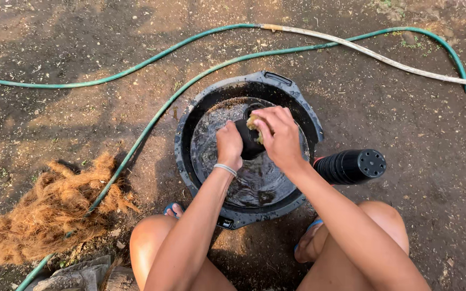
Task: The person scrubs the interior and exterior of small black plastic plant pots using a yellow sponge and water from a bucket. They rinse each pot in the bucket and place it on a stack beside them.
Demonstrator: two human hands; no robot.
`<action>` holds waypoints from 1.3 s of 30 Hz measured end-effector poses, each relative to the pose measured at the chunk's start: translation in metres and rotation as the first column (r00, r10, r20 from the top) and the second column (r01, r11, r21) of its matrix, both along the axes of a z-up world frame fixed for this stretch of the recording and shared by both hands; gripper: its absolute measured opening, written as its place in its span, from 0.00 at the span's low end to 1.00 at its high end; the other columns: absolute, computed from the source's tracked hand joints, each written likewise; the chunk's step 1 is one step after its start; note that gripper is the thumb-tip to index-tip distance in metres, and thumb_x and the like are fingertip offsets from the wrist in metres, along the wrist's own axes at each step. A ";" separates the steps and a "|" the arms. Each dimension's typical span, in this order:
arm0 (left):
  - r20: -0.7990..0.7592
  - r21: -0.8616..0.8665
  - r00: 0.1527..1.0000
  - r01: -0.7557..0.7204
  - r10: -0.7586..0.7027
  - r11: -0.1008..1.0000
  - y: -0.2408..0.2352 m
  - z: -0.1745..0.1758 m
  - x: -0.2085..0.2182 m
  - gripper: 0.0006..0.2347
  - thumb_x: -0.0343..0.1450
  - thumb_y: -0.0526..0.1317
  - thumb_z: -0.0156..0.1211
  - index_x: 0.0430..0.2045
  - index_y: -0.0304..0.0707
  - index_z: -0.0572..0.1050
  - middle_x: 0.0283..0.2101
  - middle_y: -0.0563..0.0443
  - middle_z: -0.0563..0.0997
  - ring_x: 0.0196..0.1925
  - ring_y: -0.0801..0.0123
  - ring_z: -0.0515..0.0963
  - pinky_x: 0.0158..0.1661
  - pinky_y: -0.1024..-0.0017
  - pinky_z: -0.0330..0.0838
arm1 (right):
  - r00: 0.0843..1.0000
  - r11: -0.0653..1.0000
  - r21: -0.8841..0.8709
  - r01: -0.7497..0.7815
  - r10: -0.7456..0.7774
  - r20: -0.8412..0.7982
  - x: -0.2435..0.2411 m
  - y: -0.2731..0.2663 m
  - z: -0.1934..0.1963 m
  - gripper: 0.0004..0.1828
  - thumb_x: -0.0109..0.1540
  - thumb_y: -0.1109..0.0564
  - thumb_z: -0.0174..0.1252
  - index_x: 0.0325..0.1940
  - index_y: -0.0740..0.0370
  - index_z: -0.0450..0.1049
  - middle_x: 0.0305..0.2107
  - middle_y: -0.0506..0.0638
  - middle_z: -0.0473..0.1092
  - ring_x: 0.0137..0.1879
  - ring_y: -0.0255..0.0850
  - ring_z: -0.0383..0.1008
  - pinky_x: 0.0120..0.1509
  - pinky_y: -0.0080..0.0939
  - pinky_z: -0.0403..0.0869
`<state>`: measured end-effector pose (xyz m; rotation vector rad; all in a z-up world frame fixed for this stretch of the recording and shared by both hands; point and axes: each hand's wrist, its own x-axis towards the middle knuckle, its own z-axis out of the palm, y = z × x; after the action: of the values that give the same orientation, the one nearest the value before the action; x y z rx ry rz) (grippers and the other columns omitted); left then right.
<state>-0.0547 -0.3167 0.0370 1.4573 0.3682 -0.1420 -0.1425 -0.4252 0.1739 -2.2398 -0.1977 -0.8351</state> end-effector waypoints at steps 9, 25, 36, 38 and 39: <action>-0.087 -0.147 0.950 -0.311 0.301 0.939 0.016 -0.007 0.019 0.20 0.77 0.47 0.48 0.23 0.26 0.73 0.26 0.50 0.77 0.27 0.71 0.71 0.32 0.61 0.69 | 0.990 0.993 -0.077 -0.093 0.084 -0.113 -0.003 0.005 -0.004 0.10 0.63 0.66 0.60 0.49 0.66 0.75 0.42 0.58 0.71 0.51 0.57 0.71 0.56 0.52 0.71; 0.139 0.082 0.967 -0.228 0.216 0.970 0.013 0.018 0.009 0.21 0.77 0.47 0.45 0.18 0.27 0.72 0.19 0.50 0.72 0.24 0.72 0.67 0.29 0.61 0.66 | 0.995 0.994 0.066 0.084 -0.081 -0.056 0.004 0.002 -0.015 0.10 0.64 0.67 0.57 0.49 0.68 0.69 0.43 0.61 0.69 0.51 0.58 0.72 0.56 0.52 0.71; 0.376 0.489 0.925 -0.254 0.061 0.835 0.013 0.018 0.003 0.23 0.78 0.47 0.46 0.17 0.26 0.72 0.18 0.34 0.73 0.21 0.66 0.66 0.27 0.56 0.64 | 0.992 0.991 0.080 -0.109 0.114 -0.062 -0.013 0.016 -0.001 0.10 0.64 0.66 0.59 0.50 0.68 0.71 0.44 0.60 0.71 0.51 0.55 0.74 0.57 0.49 0.73; 0.404 0.461 0.915 -0.222 0.020 0.859 0.007 0.022 -0.003 0.22 0.79 0.46 0.46 0.17 0.27 0.72 0.17 0.38 0.73 0.22 0.69 0.67 0.28 0.58 0.64 | 0.998 0.998 0.035 -0.053 0.052 0.032 -0.007 0.011 0.002 0.10 0.64 0.67 0.59 0.49 0.68 0.71 0.44 0.60 0.71 0.52 0.57 0.73 0.57 0.49 0.72; 0.375 0.364 0.925 -0.204 0.058 0.909 0.007 0.024 -0.004 0.21 0.79 0.46 0.45 0.17 0.28 0.71 0.17 0.42 0.72 0.22 0.71 0.66 0.27 0.59 0.64 | 0.999 0.999 0.026 -0.024 0.023 0.035 -0.003 0.009 0.003 0.10 0.64 0.67 0.59 0.50 0.68 0.71 0.44 0.61 0.71 0.52 0.57 0.73 0.57 0.50 0.72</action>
<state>-0.0583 -0.3096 0.0609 1.8140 0.2010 0.3273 -0.1458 -0.4162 0.1768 -2.1951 -0.2274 -0.8602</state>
